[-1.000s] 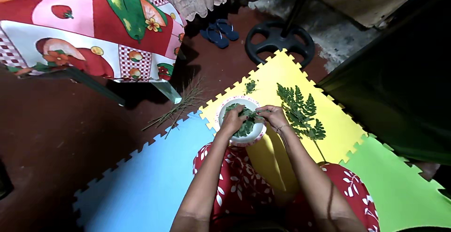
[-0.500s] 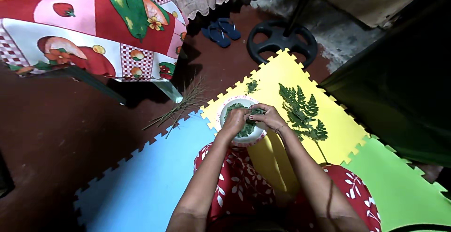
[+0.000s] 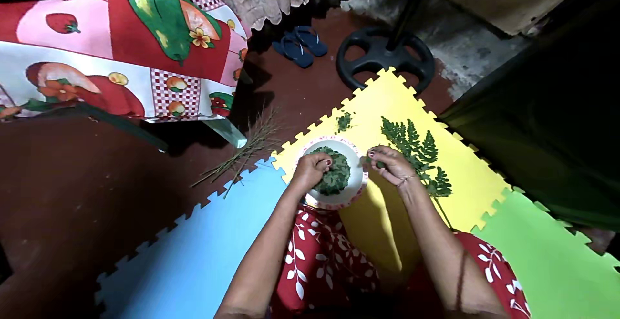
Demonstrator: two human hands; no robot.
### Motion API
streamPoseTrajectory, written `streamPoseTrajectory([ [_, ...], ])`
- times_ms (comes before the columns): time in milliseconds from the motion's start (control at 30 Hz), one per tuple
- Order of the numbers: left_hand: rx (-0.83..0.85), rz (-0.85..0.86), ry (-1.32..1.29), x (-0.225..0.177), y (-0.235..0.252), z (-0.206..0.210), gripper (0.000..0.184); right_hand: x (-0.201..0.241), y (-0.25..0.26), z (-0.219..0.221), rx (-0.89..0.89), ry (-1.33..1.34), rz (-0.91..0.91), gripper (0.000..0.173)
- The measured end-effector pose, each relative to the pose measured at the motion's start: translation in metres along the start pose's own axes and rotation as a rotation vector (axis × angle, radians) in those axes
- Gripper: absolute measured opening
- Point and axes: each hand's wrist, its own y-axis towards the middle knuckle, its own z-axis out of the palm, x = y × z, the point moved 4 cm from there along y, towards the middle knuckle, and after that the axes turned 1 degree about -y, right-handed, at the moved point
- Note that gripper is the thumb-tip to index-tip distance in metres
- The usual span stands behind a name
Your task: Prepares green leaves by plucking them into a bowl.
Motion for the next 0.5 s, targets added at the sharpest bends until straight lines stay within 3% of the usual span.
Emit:
streamPoseTrajectory([
  [100, -0.067, 0.011, 0.086, -0.006, 0.023, -0.006, 0.025, -0.001, -0.009, -0.018, -0.018, -0.099, 0.02, 0.016],
  [233, -0.13, 0.106, 0.231, -0.024, 0.088, 0.01, 0.026, -0.014, -0.039, -0.03, -0.058, -0.204, 0.096, 0.013],
  [367, -0.069, 0.05, 0.437, -0.014, 0.164, 0.045, 0.022, -0.033, -0.063, -0.046, -0.088, -0.157, 0.184, 0.01],
  [500, 0.067, -0.111, 0.594, -0.005, 0.194, 0.068, 0.027, -0.042, -0.073, -0.062, -0.062, -0.13, 0.22, 0.011],
])
